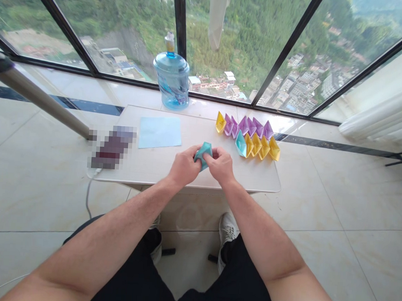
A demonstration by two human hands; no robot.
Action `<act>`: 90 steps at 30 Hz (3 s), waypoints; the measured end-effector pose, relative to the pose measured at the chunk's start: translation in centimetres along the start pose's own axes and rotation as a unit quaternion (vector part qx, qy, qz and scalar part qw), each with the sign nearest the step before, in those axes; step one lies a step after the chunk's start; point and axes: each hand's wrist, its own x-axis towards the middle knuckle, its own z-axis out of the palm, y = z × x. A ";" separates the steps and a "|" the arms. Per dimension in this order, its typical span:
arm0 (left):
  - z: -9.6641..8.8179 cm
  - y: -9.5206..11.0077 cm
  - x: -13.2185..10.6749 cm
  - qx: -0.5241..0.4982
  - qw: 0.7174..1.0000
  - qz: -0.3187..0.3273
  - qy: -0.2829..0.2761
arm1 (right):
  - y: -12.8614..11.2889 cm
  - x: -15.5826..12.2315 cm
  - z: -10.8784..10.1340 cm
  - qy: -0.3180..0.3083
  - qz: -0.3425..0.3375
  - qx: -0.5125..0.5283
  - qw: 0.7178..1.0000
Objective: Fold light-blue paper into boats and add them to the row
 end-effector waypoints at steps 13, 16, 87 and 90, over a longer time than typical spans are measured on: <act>0.3 0.4 -0.2 -0.002 1.000 -0.012 -0.024 | 0.7 0.2 0.6 0.016 0.032 0.054 0.998; 0.1 0.6 -0.1 0.002 1.000 -0.013 -0.024 | 0.6 0.2 0.7 0.023 0.037 0.052 0.998; -1.4 0.6 1.3 -0.535 0.834 -0.137 -0.001 | -0.6 0.7 -2.6 -0.099 -0.047 0.252 0.962; -2.0 0.5 1.4 -0.536 0.835 -0.121 -0.029 | -0.4 0.9 -3.0 -0.125 -0.057 0.265 0.954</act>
